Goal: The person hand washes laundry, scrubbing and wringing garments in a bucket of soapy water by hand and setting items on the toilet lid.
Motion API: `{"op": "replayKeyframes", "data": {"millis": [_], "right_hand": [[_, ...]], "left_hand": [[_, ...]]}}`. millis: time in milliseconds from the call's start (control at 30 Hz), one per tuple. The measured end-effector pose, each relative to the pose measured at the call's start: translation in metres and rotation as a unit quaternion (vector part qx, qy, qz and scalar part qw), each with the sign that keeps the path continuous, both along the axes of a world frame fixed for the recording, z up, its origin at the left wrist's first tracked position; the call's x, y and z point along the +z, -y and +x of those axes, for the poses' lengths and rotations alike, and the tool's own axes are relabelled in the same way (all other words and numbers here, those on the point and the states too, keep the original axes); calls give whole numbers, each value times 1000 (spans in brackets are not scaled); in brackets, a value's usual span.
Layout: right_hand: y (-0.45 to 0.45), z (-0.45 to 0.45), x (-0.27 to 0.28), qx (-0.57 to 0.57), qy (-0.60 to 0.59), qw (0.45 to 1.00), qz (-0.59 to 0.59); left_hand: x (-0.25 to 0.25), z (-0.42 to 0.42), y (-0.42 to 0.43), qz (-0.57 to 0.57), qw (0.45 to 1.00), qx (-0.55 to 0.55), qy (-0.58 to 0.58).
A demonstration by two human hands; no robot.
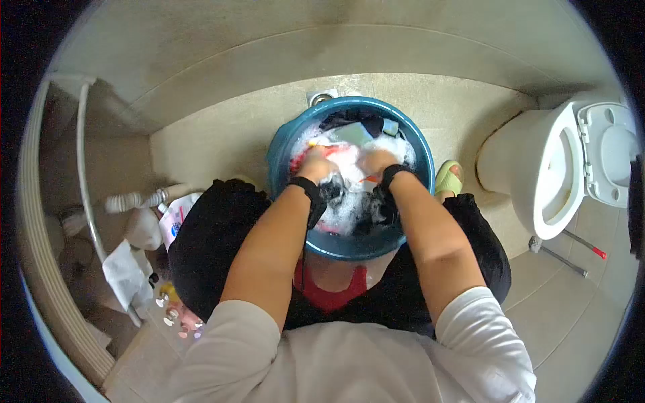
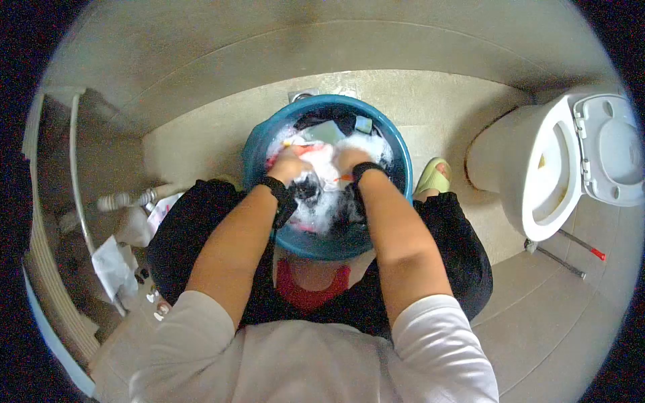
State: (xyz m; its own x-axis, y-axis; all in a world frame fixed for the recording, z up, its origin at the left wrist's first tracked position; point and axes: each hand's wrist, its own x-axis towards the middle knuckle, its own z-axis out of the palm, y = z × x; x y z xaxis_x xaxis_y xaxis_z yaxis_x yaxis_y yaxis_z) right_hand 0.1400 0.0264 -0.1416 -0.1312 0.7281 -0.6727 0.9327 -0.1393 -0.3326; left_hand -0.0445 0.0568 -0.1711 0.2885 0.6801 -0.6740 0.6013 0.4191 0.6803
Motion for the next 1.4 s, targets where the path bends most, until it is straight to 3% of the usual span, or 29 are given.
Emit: {"op": "replayKeyframes", "data": {"millis": [33, 67, 100, 167, 233, 300, 367, 400, 433, 467, 500, 600, 633, 700, 733, 833, 867, 900, 967, 1000, 1033, 1100, 1167, 1267, 1300, 1333, 1367, 1400], "right_hand": [[-1, 7, 10, 98, 63, 993, -24], [7, 12, 29, -198, -130, 969, -71], [18, 16, 50, -469, -307, 821, -110], [31, 32, 80, -500, -548, 633, -219], [50, 45, 114, -500, -587, 602, -206], [68, 45, 134, -513, -590, 606, -142], [83, 27, 140, -521, -472, 711, -31], [94, 20, 128, -449, -386, 804, 57], [105, 15, 120, -374, -275, 882, 78], [117, 4, 114, -262, -165, 935, 175], [130, -10, 106, -142, -48, 952, 266], [146, -42, 71, -165, -56, 943, 284], [152, -53, 45, -130, -29, 917, 376], [154, -74, 34, -101, 98, 954, 263], [155, -74, 4, 8, 169, 975, 143], [157, -72, -14, -12, 94, 992, 88], [153, -71, -2, -90, 54, 992, 68], [142, -68, 9, -90, 54, 993, 61], [124, -61, 17, 31, 59, 994, -88], [127, -55, -1, 41, 25, 990, -136], [131, -53, -3, 40, 21, 989, -144], [131, -51, -3, 24, -21, 998, -62], [133, -49, -14, 46, -8, 996, -77], [141, -38, -8, -49, -38, 994, 92], [141, -30, -5, -154, -74, 983, 69], [130, -14, 3, -126, -115, 982, 74], [130, -3, -3, -244, -184, 949, 81], [112, -1, 27, -337, -203, 919, -1]], "left_hand": [[-25, -9, -5, -139, 972, 92, 166], [25, -10, 0, -201, 898, 192, 340], [58, -16, 2, -173, 895, 175, 372], [73, -8, -4, -268, 853, 193, 403], [101, -4, 1, -265, 847, 187, 422], [121, -1, 11, -228, 864, 161, 420], [115, -3, 16, -23, 978, -9, 206], [112, -6, 25, 29, 987, -78, 137], [107, -8, 33, 93, 977, -191, -12], [104, -10, 45, 170, 948, -256, -79], [100, -12, 59, 242, 905, -319, -144], [56, -14, 92, 280, 922, -210, -163], [52, -12, 98, 277, 923, -212, -164], [44, -6, 105, 216, 943, -174, -186], [35, -1, 103, 193, 935, -178, -237], [0, -3, 95, 194, 940, -165, -225], [-3, 3, 89, 155, 940, -161, -256], [-6, 7, 82, 149, 941, -164, -255], [-17, 10, 73, 121, 909, -275, -289], [-30, 6, 75, 133, 913, -273, -271], [-42, 3, 76, 126, 913, -277, -271], [-55, 1, 70, 118, 845, -428, -297], [-33, 2, 60, 122, 834, -453, -289], [5, 0, 46, 107, 862, -436, -234], [6, -5, 42, 114, 861, -436, -235], [2, -12, 38, 135, 867, -431, -209], [3, -19, 34, 156, 872, -426, -184], [27, -24, 28, 165, 865, -448, -154]]}}
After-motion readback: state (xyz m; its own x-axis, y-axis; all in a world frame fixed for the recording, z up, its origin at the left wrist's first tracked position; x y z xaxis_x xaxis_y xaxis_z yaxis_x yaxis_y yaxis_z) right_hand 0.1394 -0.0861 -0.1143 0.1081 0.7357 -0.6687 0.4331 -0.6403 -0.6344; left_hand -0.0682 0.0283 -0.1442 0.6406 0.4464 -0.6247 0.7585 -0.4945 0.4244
